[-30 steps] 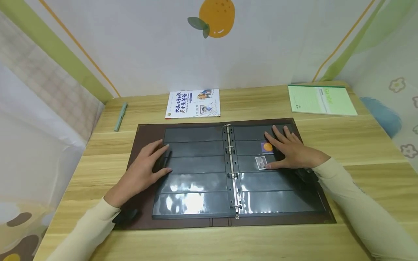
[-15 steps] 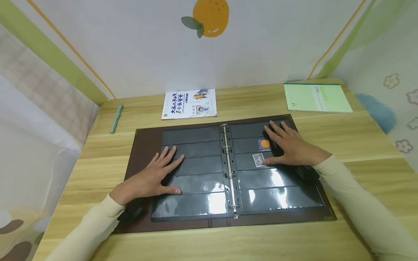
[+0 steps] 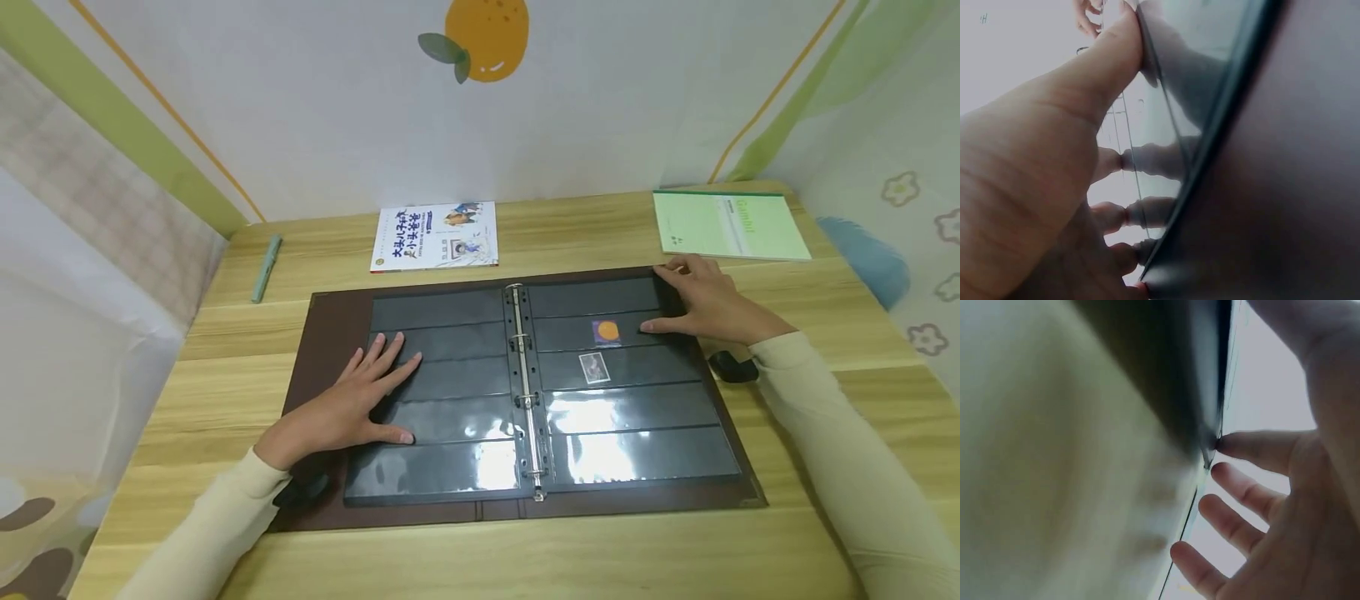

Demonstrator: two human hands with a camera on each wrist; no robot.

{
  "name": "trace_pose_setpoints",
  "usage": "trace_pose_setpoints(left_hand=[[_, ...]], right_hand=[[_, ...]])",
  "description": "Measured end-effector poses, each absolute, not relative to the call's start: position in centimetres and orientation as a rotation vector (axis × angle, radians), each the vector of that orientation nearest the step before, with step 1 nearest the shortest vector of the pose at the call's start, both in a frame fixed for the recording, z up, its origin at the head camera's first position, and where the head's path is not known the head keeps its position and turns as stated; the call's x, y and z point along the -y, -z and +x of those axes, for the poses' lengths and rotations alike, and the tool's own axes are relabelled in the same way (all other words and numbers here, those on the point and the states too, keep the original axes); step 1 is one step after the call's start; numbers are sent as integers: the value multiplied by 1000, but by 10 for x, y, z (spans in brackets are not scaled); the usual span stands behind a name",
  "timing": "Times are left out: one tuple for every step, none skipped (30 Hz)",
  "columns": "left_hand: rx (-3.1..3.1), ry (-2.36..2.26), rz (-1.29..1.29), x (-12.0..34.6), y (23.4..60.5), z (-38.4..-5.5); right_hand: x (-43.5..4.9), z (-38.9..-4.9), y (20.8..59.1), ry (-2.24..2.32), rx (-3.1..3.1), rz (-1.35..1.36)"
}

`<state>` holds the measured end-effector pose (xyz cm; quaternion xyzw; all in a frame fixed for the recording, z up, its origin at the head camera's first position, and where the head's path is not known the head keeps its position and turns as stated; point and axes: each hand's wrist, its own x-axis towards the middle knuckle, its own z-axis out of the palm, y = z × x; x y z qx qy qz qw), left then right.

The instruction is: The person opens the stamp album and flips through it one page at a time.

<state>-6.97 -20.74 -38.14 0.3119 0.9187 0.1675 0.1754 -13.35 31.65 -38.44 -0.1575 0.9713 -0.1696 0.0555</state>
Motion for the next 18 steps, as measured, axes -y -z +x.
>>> trace_pose_setpoints(left_hand=[[-2600, -478, 883, 208, 381, -70], [-2598, -476, 882, 208, 381, -70], [-2596, -475, 882, 208, 380, -70], [-2594, -473, 883, 208, 380, -69], [-2592, -470, 885, 208, 379, -69], [-2591, -470, 886, 208, 379, -70], [-2590, -470, 886, 208, 378, -70], [-2590, -468, 888, 208, 378, -70], [-2591, -467, 890, 207, 378, -70], [-2592, -465, 891, 207, 378, -70], [-2594, -463, 893, 206, 379, -70], [-2595, -460, 895, 206, 379, -70], [-2596, -459, 896, 206, 379, -69], [-2596, -458, 898, 206, 379, -69], [-2595, -458, 897, 205, 380, -69], [-2593, -459, 897, 205, 380, -68], [-2592, -459, 896, 205, 380, -68], [-2590, -460, 894, 206, 380, -68]], right_hand=[[-316, -134, 384, 522, -2952, -472], [-315, -134, 384, 536, -2954, -464], [-315, -134, 384, 554, -2955, -456], [-314, -134, 383, 566, -2960, -449], [-313, -134, 382, 579, -2966, -442], [-313, -134, 381, 593, -2973, -439], [-312, -133, 380, 608, -2979, -441], [-311, -133, 379, 635, -2977, -442], [-310, -132, 378, 660, -2976, -447], [-309, -131, 377, 691, -2970, -452], [-308, -130, 376, 727, -2956, -454], [-307, -128, 374, 765, -2938, -453], [-306, -127, 373, 798, -2917, -443], [-304, -125, 371, 821, -2899, -427], [-303, -123, 370, 833, -2889, -416], [-303, -122, 368, 842, -2879, -407], [-302, -120, 367, 846, -2870, -398], [-301, -119, 366, 847, -2866, -389]])
